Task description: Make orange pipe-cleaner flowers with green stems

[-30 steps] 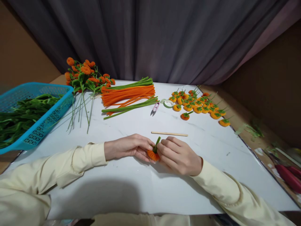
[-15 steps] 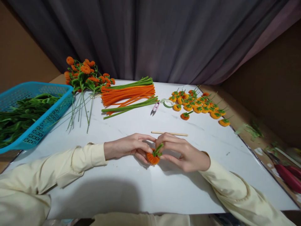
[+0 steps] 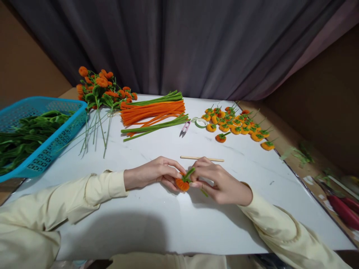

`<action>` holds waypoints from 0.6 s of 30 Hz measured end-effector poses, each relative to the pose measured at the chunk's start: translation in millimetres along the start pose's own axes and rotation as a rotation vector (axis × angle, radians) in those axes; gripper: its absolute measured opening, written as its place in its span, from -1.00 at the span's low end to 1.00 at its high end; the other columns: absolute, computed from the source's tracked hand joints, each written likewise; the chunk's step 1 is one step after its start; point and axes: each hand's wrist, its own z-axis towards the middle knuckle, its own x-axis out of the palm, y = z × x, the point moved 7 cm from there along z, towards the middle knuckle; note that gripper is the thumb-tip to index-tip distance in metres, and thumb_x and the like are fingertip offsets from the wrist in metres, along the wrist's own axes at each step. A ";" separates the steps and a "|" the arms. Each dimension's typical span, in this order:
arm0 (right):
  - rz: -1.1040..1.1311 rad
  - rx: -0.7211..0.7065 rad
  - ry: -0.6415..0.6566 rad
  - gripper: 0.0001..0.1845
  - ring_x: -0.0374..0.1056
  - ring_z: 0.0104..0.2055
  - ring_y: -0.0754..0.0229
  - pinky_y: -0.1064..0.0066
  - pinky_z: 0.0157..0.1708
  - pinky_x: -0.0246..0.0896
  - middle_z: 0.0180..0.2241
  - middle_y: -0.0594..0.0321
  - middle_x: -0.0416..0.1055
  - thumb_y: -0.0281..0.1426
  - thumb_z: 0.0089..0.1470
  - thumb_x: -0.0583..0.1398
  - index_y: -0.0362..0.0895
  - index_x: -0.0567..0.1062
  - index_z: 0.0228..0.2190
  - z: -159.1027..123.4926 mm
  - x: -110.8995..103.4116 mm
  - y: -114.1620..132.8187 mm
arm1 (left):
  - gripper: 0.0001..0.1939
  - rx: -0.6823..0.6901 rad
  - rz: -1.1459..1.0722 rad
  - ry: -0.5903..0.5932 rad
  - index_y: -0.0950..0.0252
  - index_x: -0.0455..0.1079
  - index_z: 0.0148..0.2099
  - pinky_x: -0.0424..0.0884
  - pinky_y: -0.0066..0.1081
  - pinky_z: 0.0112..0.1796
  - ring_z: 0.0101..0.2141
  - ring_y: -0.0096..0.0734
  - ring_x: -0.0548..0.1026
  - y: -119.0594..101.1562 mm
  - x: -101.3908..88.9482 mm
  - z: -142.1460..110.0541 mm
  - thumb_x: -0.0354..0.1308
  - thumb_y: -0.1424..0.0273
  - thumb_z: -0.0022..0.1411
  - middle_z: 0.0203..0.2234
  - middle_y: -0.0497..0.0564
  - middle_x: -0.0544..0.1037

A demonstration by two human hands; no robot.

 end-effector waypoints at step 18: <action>1.495 0.622 0.629 -0.73 0.47 -0.24 0.15 0.36 -0.21 0.30 -0.36 -0.02 0.54 -0.32 0.07 0.21 -0.31 0.53 -0.32 -17.9 73.3 -10.9 | -0.74 0.656 1.204 0.036 0.22 0.52 -0.16 0.44 -0.41 -0.25 -0.31 -0.26 0.53 -34.7 28.9 -40.1 0.19 0.39 0.05 -0.31 0.20 0.56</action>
